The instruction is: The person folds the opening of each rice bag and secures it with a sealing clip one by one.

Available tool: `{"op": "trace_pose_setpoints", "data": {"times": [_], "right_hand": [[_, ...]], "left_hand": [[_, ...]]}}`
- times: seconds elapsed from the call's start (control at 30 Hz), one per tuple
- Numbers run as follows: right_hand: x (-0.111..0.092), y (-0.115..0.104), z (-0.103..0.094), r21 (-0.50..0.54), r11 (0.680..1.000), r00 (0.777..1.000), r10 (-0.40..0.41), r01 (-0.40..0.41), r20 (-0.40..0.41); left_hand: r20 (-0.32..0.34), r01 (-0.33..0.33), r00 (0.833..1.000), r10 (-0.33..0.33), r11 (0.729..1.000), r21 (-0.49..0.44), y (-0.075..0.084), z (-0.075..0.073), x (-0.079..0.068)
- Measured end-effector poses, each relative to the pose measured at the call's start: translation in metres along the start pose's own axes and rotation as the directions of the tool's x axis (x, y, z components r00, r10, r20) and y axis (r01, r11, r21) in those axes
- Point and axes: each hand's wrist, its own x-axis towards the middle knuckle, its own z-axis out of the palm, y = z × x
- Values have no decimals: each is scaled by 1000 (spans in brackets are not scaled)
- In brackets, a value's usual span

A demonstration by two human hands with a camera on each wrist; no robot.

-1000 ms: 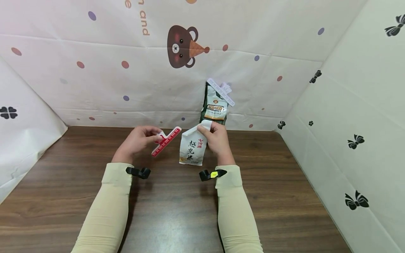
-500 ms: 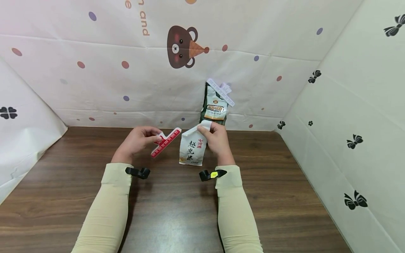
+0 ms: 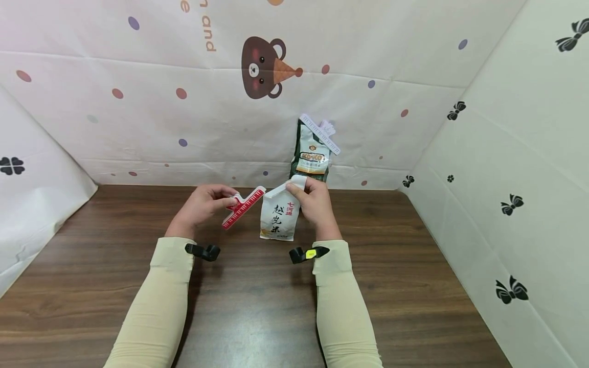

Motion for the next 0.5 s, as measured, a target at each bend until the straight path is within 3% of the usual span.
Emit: {"op": "trace_pose_setpoints", "data": {"times": [0.23, 0.5], "right_hand": [[0, -3, 0, -4, 1000, 1000, 4, -4, -9], [-1, -6, 0, -8, 1000, 1000, 14, -15, -11]], "left_hand": [[13, -37, 999, 37, 999, -2, 0, 2, 1], [25, 6, 1000, -5, 1000, -7, 3, 4, 2]]}}
